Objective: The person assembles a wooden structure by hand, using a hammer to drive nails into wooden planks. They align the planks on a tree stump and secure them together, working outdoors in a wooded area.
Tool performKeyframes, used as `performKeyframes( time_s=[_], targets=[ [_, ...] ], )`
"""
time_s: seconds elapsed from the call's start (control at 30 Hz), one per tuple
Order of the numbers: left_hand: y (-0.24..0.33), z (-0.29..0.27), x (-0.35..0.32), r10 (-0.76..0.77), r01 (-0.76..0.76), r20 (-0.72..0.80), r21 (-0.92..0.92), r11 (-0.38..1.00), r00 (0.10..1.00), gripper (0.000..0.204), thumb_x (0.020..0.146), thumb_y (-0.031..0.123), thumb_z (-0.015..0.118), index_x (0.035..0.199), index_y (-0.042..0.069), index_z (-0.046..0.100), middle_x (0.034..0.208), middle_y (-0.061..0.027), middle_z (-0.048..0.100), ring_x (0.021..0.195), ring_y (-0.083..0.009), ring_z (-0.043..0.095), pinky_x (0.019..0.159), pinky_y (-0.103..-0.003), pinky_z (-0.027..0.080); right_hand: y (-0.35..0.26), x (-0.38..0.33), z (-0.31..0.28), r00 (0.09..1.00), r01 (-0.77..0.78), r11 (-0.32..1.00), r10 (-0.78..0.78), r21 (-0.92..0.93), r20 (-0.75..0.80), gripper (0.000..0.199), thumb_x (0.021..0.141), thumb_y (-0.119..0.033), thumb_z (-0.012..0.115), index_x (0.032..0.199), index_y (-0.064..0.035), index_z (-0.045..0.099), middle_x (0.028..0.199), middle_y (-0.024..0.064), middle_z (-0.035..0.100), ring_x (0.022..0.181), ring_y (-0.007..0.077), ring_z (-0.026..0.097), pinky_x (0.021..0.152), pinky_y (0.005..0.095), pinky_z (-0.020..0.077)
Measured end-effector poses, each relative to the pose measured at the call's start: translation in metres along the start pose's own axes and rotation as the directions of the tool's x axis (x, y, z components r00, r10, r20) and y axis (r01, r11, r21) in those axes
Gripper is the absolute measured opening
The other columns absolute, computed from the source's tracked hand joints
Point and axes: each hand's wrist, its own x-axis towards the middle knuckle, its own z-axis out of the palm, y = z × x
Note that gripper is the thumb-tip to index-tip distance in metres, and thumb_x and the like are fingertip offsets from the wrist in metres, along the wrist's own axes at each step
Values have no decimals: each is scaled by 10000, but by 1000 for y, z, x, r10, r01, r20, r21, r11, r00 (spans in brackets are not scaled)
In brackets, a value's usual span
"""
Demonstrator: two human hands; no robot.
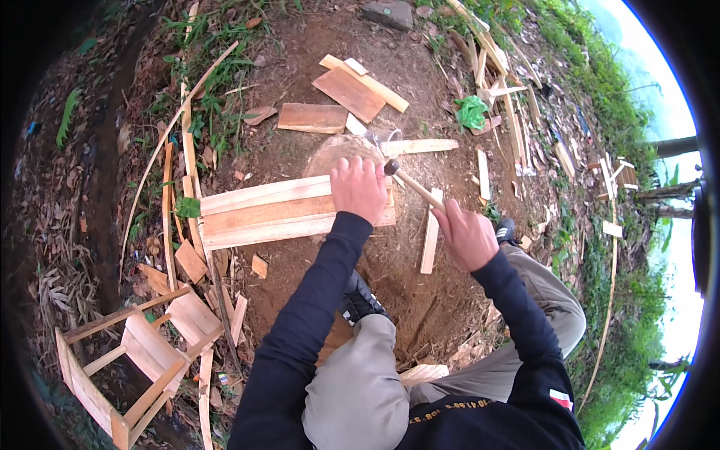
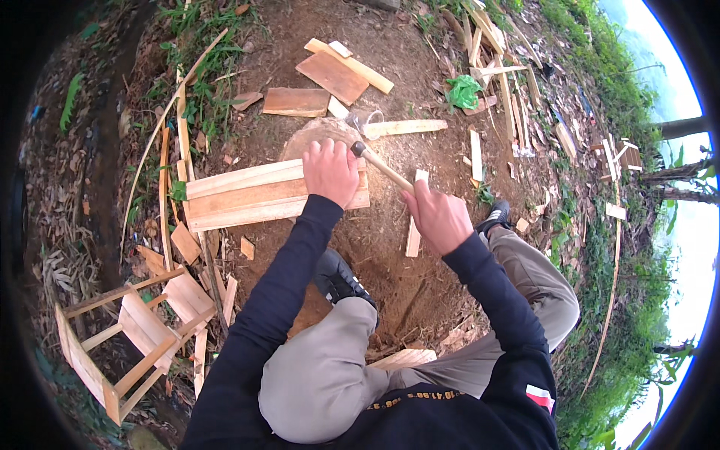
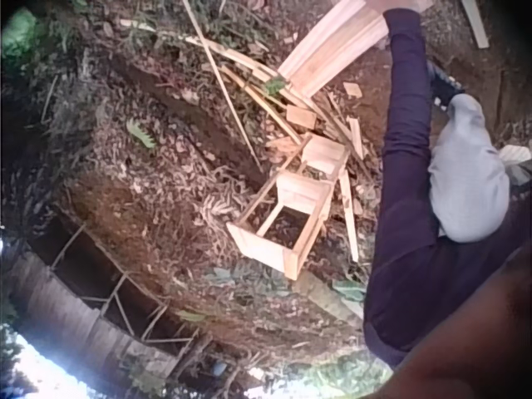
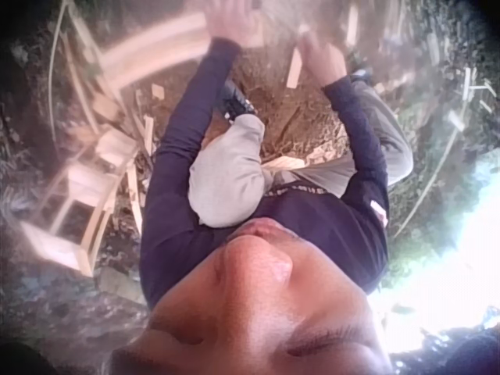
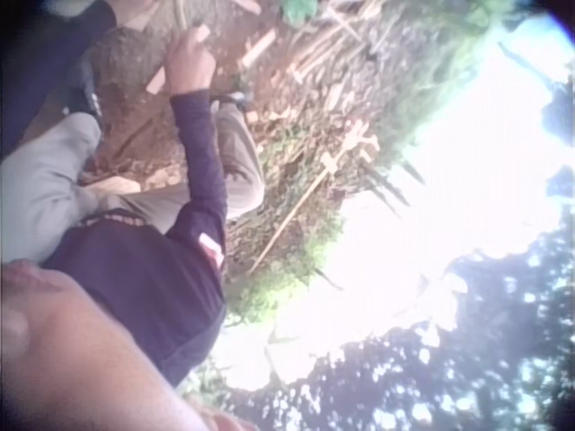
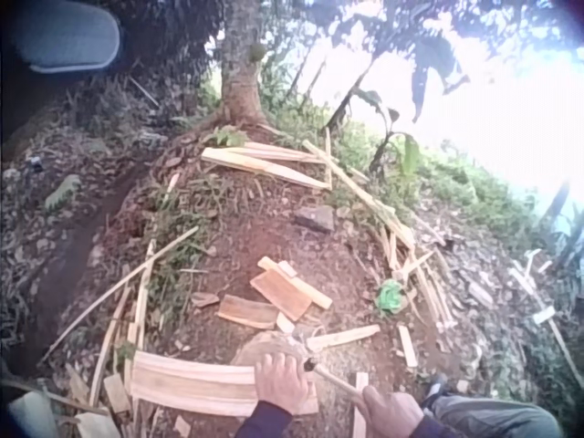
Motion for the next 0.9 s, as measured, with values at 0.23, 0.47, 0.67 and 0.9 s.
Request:
performKeyframes(
  time_s=[0.23,0.47,0.67,0.9],
  targets=[
    [0,-2,6,-6,6,-23,3,1000,1000,238,960,262,574,834,65,619,916,-118,613,928,-326,552,801,-471,419,-1,2,3,999,-37,999,37,-6,37,274,1052,-295,548,946,-49,491,572,145,571,478,357,594,440,463,469],
    [0,-2,7,-10,10,6,18,1000,1000,268,980,281,555,837,65,621,924,-118,616,928,-325,552,804,-476,417,-5,-1,6,997,-65,997,64,29,49,262,1046,-259,565,926,-48,465,576,170,557,495,384,591,444,476,459],
    [3,-1,4,-7,7,-5,13,1000,1000,269,982,279,553,844,61,628,917,-115,610,928,-324,553,806,-478,415,-4,-9,6,996,-50,990,58,131,-62,273,1050,-286,554,932,-54,473,569,164,564,493,376,596,444,479,463],
    [2,1,5,5,-5,-18,2,1000,1000,277,984,289,551,842,64,629,908,-113,601,918,-325,548,803,-477,411,-5,-6,11,994,-110,987,108,116,16,267,1050,-289,549,948,-51,482,566,163,565,471,375,589,438,487,461]
  ],
)
